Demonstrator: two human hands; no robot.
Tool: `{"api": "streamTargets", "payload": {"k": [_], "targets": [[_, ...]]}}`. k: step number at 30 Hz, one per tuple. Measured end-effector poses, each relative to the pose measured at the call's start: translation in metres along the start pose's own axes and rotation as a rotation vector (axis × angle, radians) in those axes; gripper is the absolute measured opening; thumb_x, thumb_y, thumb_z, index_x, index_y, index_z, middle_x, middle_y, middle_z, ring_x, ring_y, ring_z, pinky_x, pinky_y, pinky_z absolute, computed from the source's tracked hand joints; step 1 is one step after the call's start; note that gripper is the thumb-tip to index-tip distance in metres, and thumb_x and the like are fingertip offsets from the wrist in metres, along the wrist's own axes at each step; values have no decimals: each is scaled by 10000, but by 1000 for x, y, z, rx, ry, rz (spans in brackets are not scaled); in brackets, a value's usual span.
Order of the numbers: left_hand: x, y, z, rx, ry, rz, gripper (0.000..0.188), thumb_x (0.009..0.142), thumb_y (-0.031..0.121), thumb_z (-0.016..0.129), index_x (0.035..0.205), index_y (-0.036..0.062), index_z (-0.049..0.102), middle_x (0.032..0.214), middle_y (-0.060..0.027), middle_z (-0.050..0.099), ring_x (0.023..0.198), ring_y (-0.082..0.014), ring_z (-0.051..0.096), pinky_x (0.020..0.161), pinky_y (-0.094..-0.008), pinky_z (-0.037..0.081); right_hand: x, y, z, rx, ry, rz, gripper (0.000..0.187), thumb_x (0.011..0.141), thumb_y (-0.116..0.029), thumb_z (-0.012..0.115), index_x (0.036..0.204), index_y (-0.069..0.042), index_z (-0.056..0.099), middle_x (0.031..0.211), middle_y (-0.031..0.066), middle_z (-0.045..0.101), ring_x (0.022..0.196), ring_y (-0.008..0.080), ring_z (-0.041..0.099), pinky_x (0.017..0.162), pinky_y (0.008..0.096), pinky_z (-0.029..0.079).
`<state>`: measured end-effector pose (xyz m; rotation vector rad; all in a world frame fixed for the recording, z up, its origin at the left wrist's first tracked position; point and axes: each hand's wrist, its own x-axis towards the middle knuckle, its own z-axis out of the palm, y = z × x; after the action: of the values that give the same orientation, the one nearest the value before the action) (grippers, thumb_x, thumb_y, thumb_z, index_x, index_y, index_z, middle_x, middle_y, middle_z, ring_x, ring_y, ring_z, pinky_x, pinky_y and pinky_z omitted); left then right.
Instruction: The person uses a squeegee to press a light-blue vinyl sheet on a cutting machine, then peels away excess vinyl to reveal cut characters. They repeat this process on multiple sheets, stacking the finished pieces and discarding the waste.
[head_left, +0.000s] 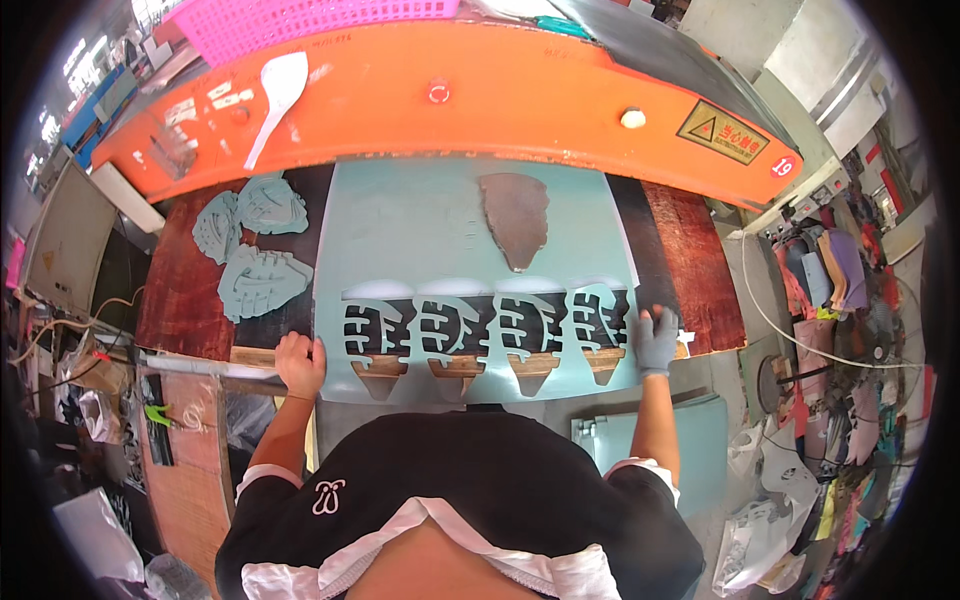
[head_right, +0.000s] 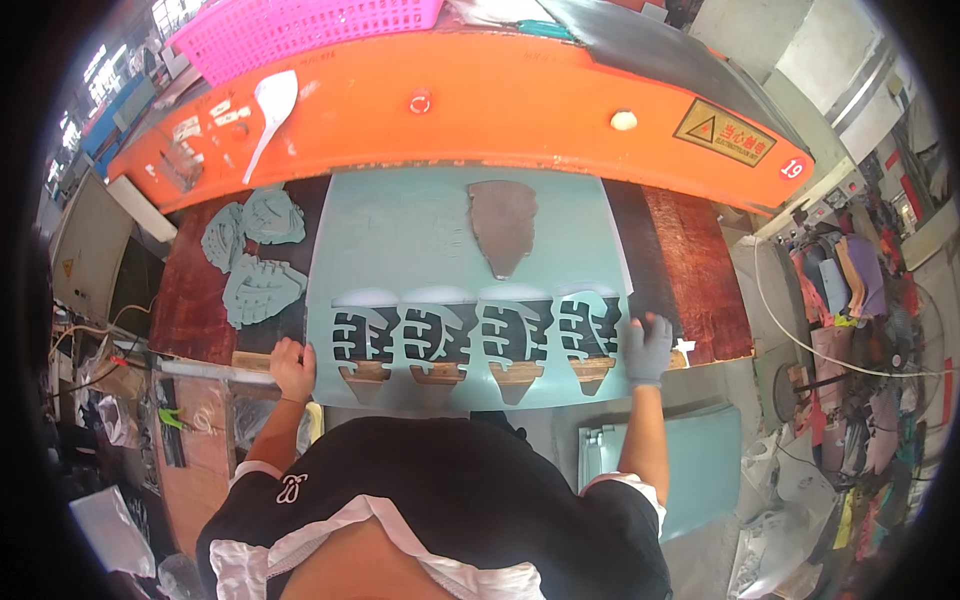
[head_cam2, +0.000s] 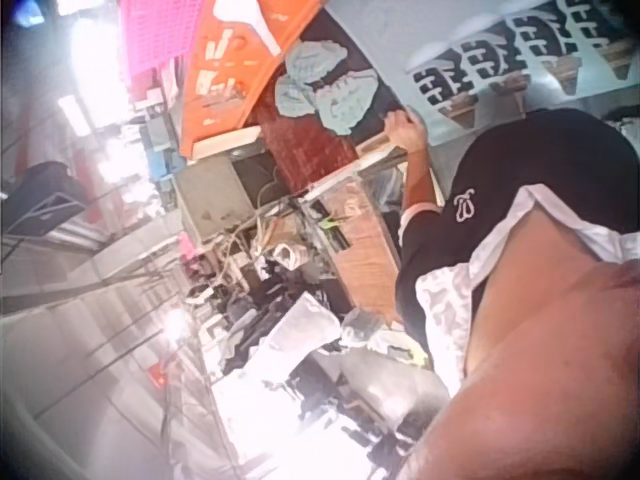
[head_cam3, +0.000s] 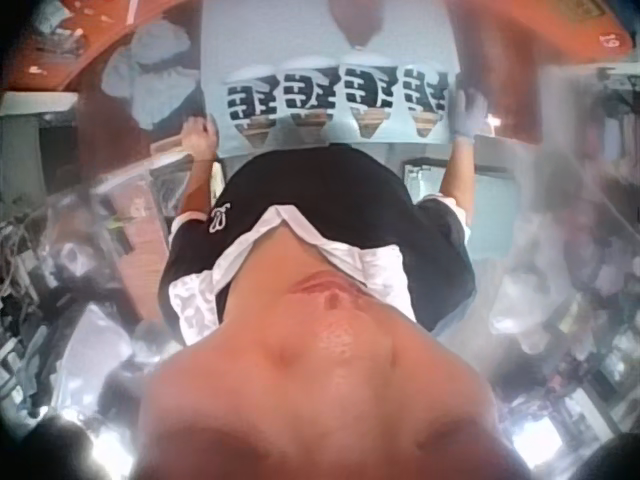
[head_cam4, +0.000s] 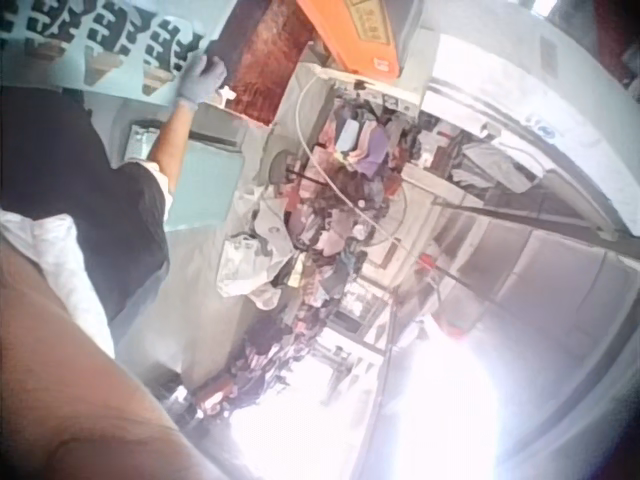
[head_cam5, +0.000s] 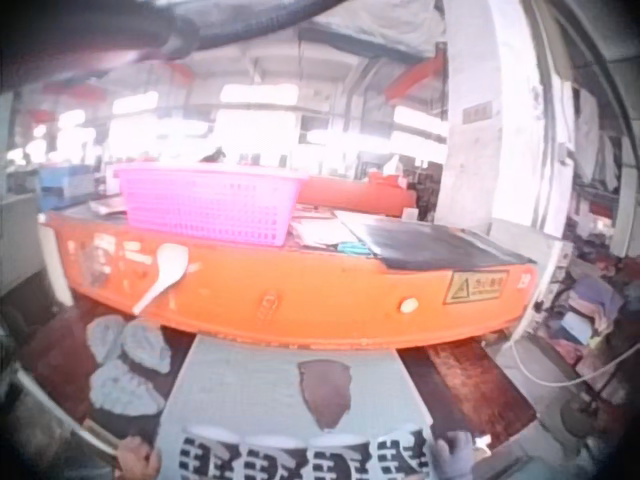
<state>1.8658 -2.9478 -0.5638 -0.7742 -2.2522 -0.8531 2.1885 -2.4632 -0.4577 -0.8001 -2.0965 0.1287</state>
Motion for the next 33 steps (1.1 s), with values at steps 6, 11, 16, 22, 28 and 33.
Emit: {"api": "streamTargets", "payload": {"k": [6, 11, 16, 22, 28, 33], "targets": [[-68, 11, -47, 0, -30, 8, 248, 741, 153, 632, 611, 79, 434, 679, -88, 447, 681, -313, 474, 598, -435, 347, 11, -143, 66, 14, -376, -274, 812, 705, -538, 693, 1300, -51, 433, 1312, 226, 443, 1206, 393, 407, 993, 452, 365], [-83, 23, -83, -85, -179, -220, 225, 766, 221, 653, 903, 64, 569, 898, -133, 553, 870, -340, 529, 760, -434, 397, -3, -207, 76, -286, -689, 19, 940, 641, -581, 668, 1380, -69, 392, 1441, 206, 316, 1171, 417, 427, 962, 436, 410], [-30, 105, -61, -224, -336, 191, 531, 825, 280, 619, 1288, 67, 472, 1378, -163, 410, 1281, -344, 364, 1045, -498, 266, -29, -216, 45, -281, -681, 52, 933, 602, -569, 670, 1364, -90, 425, 1432, 196, 318, 1143, 409, 448, 928, 425, 430], [-30, 190, -1, -125, -620, 470, 505, 889, 340, 539, 1335, 119, 456, 1447, -63, 365, 1350, -300, 280, 1072, -533, 217, -57, -194, 40, -106, -585, 29, 878, 577, -506, 721, 1300, -65, 490, 1377, 195, 387, 1120, 377, 481, 917, 416, 439], [-38, 183, 0, -139, -599, 458, 496, 888, 347, 546, 1325, 126, 469, 1437, -59, 377, 1342, -292, 292, 1070, -542, 216, -37, -162, 31, 620, -472, 249, 713, 688, -281, 767, 1268, 23, 483, 1249, 153, 488, 1047, 232, 544, 878, 314, 463], [-37, 186, 2, -164, -604, 442, 495, 877, 344, 561, 1314, 125, 480, 1429, -58, 386, 1334, -295, 303, 1066, -543, 222, -8, -125, 2, 722, -487, 340, 716, 674, -303, 749, 1268, 5, 494, 1276, 176, 475, 1060, 269, 559, 899, 338, 466]]}}
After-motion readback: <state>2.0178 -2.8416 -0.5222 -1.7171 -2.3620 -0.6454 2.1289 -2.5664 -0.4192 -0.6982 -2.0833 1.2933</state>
